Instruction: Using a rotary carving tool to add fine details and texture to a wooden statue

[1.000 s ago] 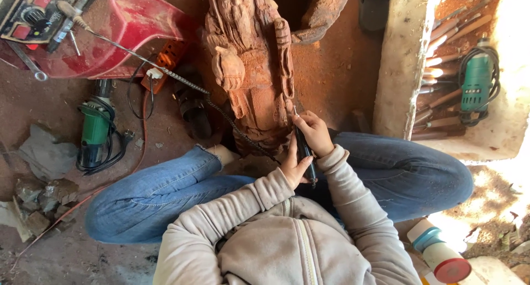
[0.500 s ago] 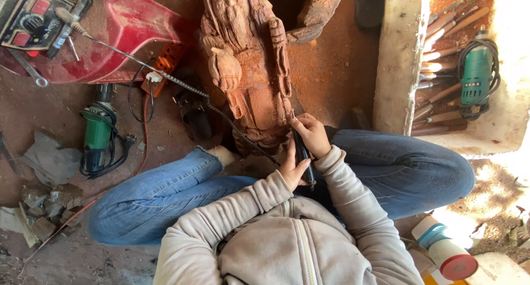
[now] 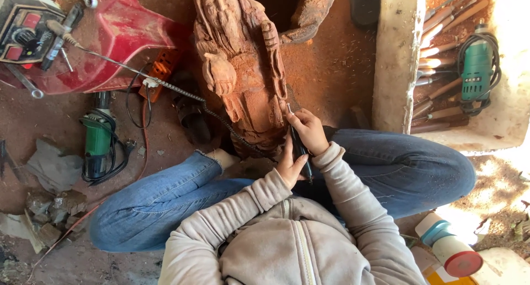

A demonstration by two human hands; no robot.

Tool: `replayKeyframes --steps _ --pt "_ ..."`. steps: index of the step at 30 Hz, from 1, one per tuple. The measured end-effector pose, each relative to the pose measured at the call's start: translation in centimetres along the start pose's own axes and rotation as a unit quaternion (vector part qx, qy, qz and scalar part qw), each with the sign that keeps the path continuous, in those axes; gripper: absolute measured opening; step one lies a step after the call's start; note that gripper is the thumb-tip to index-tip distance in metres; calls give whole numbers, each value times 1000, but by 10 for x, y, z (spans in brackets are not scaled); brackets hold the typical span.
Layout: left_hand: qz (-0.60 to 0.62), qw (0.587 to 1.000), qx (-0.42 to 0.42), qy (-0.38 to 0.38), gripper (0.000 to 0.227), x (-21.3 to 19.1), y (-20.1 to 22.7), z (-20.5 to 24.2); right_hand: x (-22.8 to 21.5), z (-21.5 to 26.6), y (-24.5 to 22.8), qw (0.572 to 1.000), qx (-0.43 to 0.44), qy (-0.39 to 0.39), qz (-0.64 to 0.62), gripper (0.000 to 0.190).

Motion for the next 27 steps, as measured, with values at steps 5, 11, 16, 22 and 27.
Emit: replayKeyframes --steps 5,11,16,22,27 --pt "78 968 -239 -25 83 -1 -18 -12 -2 -3 -14 1000 -5 -6 10 37" --pt "64 967 -245 -5 81 2 -29 -9 2 1 9 1000 1 -14 21 37" --pt "68 969 -239 2 82 1 -22 -11 1 -4 8 1000 1 -15 26 38" --pt "48 971 -236 1 82 0 -28 -15 2 -5 4 1000 -9 -15 24 39" --pt "21 972 -235 12 83 -1 -11 -12 1 -5 -11 999 -25 -14 22 40"
Point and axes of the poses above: each hand's wrist, its own z-axis away from the middle knuckle, its own x-axis out of the palm, y = z × x, the point moved 5 cm from there along -z, towards the middle knuckle, and after that the axes turned 10 degrees about -x, right-handed, at the moved point
